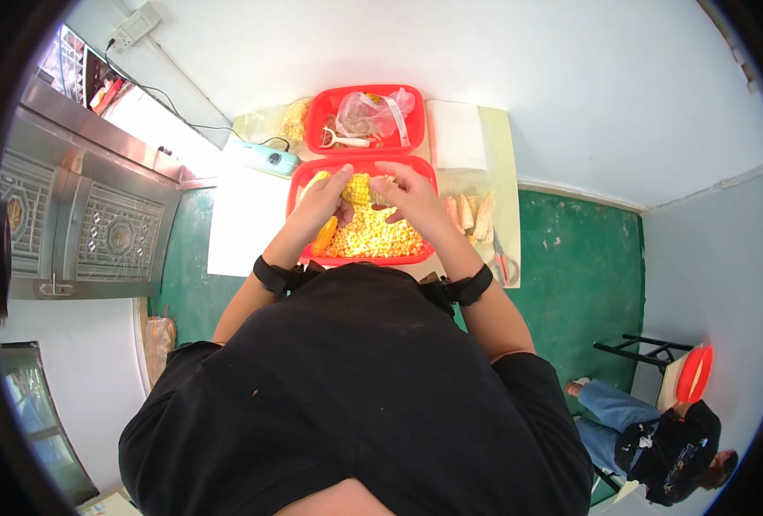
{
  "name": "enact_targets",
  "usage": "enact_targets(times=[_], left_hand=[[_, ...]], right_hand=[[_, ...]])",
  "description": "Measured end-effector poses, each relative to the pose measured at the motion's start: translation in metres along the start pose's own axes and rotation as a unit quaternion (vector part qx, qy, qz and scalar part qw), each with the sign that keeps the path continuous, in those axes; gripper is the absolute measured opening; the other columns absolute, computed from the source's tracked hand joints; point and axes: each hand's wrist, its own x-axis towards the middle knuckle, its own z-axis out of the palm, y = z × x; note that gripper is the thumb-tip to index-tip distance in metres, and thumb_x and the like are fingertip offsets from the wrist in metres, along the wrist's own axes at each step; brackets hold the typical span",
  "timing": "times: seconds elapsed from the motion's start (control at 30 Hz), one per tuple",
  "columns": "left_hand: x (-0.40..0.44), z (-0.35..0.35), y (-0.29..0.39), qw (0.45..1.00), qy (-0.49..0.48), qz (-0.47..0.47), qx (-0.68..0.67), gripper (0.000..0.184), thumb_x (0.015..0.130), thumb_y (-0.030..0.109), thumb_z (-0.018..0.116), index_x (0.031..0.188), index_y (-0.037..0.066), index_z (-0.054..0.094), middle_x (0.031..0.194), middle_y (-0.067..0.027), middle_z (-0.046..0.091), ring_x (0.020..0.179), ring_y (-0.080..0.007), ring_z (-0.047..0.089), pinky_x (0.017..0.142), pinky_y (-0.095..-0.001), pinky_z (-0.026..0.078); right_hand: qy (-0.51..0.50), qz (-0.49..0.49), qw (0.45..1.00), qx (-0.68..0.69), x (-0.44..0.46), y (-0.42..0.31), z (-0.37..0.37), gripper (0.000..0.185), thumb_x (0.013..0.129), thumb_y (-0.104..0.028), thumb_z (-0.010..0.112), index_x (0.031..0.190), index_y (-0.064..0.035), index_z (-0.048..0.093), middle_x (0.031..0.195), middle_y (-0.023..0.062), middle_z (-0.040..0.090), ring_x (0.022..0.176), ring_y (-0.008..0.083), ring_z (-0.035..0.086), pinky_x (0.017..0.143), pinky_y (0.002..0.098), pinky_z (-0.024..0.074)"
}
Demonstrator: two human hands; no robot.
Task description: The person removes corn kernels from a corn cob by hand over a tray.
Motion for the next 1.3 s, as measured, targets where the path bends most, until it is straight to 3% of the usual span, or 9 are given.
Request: enact_targets(times=[0.4,0.5,0.6,0.67,0.7,0.77,0.87,1.07,1.3], left_hand=[[-0.002,0.000,-0.001,1.000,-0.023,-0.012,0.002,0.054,0.100,0.051,0.041,0.093,0.000,0.058,0.057,-0.0089,0.056,0.048,-0.0166,0.054,0.050,-0.0283,0.045],[-0.002,-0.007,0.002,0.997,-0.067,-0.047,0.001,0.052,0.100,0.049,0.041,0.103,-0.001,0.057,0.071,-0.0101,0.060,0.057,-0.0163,0.059,0.055,-0.0276,0.047],[-0.005,0.003,0.000,0.994,-0.040,0.101,-0.003,0.050,0.101,0.045,0.042,0.115,-0.001,0.055,0.092,-0.0102,0.061,0.071,-0.0157,0.062,0.063,-0.0266,0.049],[0.001,-0.004,-0.005,0.995,-0.071,0.073,0.021,0.048,0.102,0.042,0.042,0.119,-0.001,0.053,0.101,-0.0092,0.059,0.077,-0.0153,0.062,0.067,-0.0260,0.049],[0.003,-0.006,-0.007,0.994,-0.087,0.059,0.033,0.047,0.102,0.041,0.043,0.122,-0.001,0.052,0.106,-0.0087,0.057,0.080,-0.0150,0.062,0.068,-0.0257,0.049],[0.000,-0.003,-0.005,0.996,-0.058,0.066,0.020,0.045,0.102,0.040,0.044,0.118,0.000,0.054,0.096,-0.0075,0.060,0.077,-0.0135,0.061,0.066,-0.0259,0.049],[0.000,-0.003,-0.003,0.996,-0.050,0.069,-0.010,0.044,0.102,0.041,0.043,0.115,0.001,0.055,0.089,-0.0066,0.061,0.075,-0.0129,0.061,0.066,-0.0262,0.049],[0.006,-0.007,-0.009,0.995,-0.063,0.066,-0.037,0.045,0.102,0.042,0.040,0.113,0.001,0.056,0.085,-0.0065,0.060,0.074,-0.0132,0.061,0.066,-0.0265,0.049],[0.005,-0.007,-0.009,0.995,-0.049,0.072,-0.039,0.046,0.102,0.041,0.041,0.115,0.000,0.056,0.086,-0.0069,0.061,0.074,-0.0133,0.061,0.066,-0.0262,0.049]], right_hand=[[-0.090,0.023,0.995,0.024,0.003,0.006,-0.005,0.047,0.091,-0.030,0.066,0.125,0.0014,0.058,0.102,0.0081,0.067,0.077,0.0133,0.067,0.053,0.0236,0.0517],[-0.083,0.059,0.994,0.049,0.002,0.005,-0.007,0.045,0.093,-0.029,0.064,0.125,0.0012,0.058,0.103,0.0083,0.066,0.076,0.0140,0.067,0.052,0.0238,0.0517],[-0.068,0.113,0.987,0.095,0.001,0.004,-0.009,0.042,0.093,-0.029,0.062,0.123,0.0009,0.059,0.103,0.0087,0.065,0.077,0.0154,0.068,0.054,0.0242,0.0521],[-0.052,0.147,0.983,0.099,0.000,-0.002,-0.008,0.038,0.094,-0.028,0.061,0.120,-0.0001,0.061,0.105,0.0092,0.064,0.084,0.0166,0.067,0.057,0.0250,0.0529],[-0.007,0.043,0.999,0.004,0.003,0.004,-0.008,0.035,0.093,-0.027,0.062,0.117,-0.0005,0.063,0.106,0.0093,0.063,0.088,0.0169,0.066,0.060,0.0257,0.0530],[0.082,-0.167,0.965,-0.185,0.010,0.022,-0.006,0.030,0.092,-0.025,0.063,0.110,-0.0014,0.066,0.107,0.0096,0.062,0.096,0.0175,0.064,0.066,0.0272,0.0532],[0.053,-0.207,0.964,-0.156,-0.002,0.002,0.001,0.023,0.090,-0.020,0.065,0.103,-0.0019,0.069,0.113,0.0096,0.061,0.102,0.0161,0.061,0.073,0.0287,0.0518],[0.076,-0.233,0.958,-0.147,0.005,0.010,-0.005,0.016,0.088,-0.014,0.067,0.097,-0.0005,0.068,0.099,0.0063,0.065,0.091,0.0133,0.062,0.072,0.0262,0.0505],[0.063,-0.110,0.991,-0.038,0.011,0.024,-0.013,0.009,0.090,-0.010,0.062,0.092,-0.0012,0.063,0.088,0.0016,0.063,0.077,0.0060,0.058,0.065,0.0234,0.0470]])
